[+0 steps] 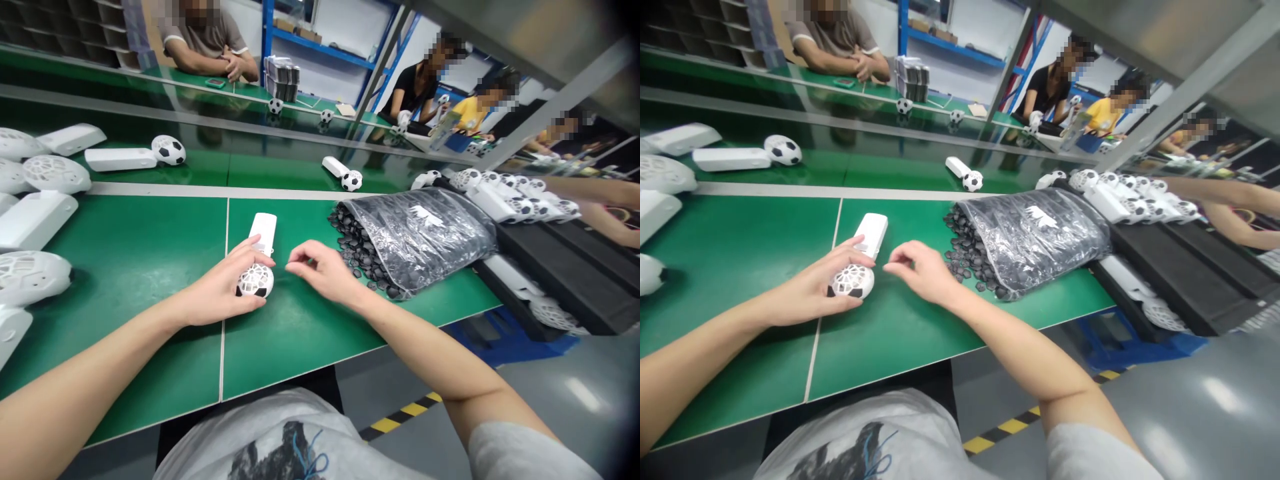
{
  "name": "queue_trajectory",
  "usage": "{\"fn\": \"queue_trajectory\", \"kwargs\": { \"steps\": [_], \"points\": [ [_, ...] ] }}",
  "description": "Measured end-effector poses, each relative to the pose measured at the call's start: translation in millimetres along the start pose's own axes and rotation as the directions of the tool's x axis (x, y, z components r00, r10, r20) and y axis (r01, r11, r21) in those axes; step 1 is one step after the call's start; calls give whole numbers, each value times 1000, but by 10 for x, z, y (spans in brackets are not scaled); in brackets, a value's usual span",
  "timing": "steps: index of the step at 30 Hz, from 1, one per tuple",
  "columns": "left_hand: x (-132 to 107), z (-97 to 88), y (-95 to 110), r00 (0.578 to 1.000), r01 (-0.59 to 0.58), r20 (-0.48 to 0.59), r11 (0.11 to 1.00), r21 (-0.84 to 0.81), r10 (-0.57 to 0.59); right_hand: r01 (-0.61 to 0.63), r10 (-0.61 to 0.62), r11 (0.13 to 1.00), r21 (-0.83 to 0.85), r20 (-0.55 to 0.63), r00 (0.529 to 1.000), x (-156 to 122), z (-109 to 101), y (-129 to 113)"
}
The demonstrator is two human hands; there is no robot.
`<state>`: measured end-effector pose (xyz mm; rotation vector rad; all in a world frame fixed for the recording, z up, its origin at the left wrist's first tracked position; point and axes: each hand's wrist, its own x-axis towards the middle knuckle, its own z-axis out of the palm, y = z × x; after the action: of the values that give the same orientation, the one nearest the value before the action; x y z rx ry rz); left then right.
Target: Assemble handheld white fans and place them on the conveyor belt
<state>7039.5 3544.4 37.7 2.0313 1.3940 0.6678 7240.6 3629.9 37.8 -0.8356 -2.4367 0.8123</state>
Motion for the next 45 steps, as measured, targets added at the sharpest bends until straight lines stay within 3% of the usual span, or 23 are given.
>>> {"fn": "queue_trajectory", "kwargs": {
  "steps": [3, 5, 8, 11, 13, 16, 18, 22, 26, 30, 34, 40, 45],
  "points": [
    [12, 8, -15, 1000, -17, -10, 1000, 24, 18, -181, 164, 927, -328, -78, 983, -50, -215, 207],
    [22, 20, -25, 999, -34, 6, 999, 13, 34, -243, 240, 882, -403, -59, 969, -65, -289, 312],
    [25, 44, -39, 1000, -7, -11, 1000, 20, 8, -260, 275, 900, -350, -7, 961, -33, -330, 413],
    [8, 38, -52, 975, 173, -149, 984, 36, -166, -257, 285, 924, -282, 64, 956, 21, -351, 436],
    [-5, -3, -61, 954, 262, -150, 965, -7, -260, -237, 263, 944, -230, 92, 960, 31, -348, 376],
    [-15, -100, -83, 977, 212, -25, 975, -66, -214, -119, 129, 988, -96, 112, 985, -5, -285, 160],
    [-14, -157, -99, 987, 159, 28, 983, -90, -157, 43, -41, 999, -14, 135, 990, -40, -208, -16],
    [-12, -210, -104, 989, 140, 70, 984, -109, -133, 384, -367, 922, -46, 207, 907, -30, -42, -232],
    [-21, -182, -70, 990, 133, 69, 984, -123, -125, 523, -472, 822, -226, 244, 847, 79, 63, -237],
    [1, -59, -7, 981, 179, -39, 969, -169, -188, 521, -468, 815, -253, 243, 850, 143, 99, -233],
    [31, 61, 60, 964, 135, -199, 971, -198, -175, 460, -427, 879, -124, 223, 876, 168, 93, -256],
    [35, 73, 71, 962, 136, -204, 966, -219, -181, 247, -252, 968, 51, 240, 937, 328, 56, -236],
    [42, 91, 65, 952, 151, -226, 960, -236, -205, 253, -279, 957, 143, 205, 938, 301, 87, -187]
  ]
}}
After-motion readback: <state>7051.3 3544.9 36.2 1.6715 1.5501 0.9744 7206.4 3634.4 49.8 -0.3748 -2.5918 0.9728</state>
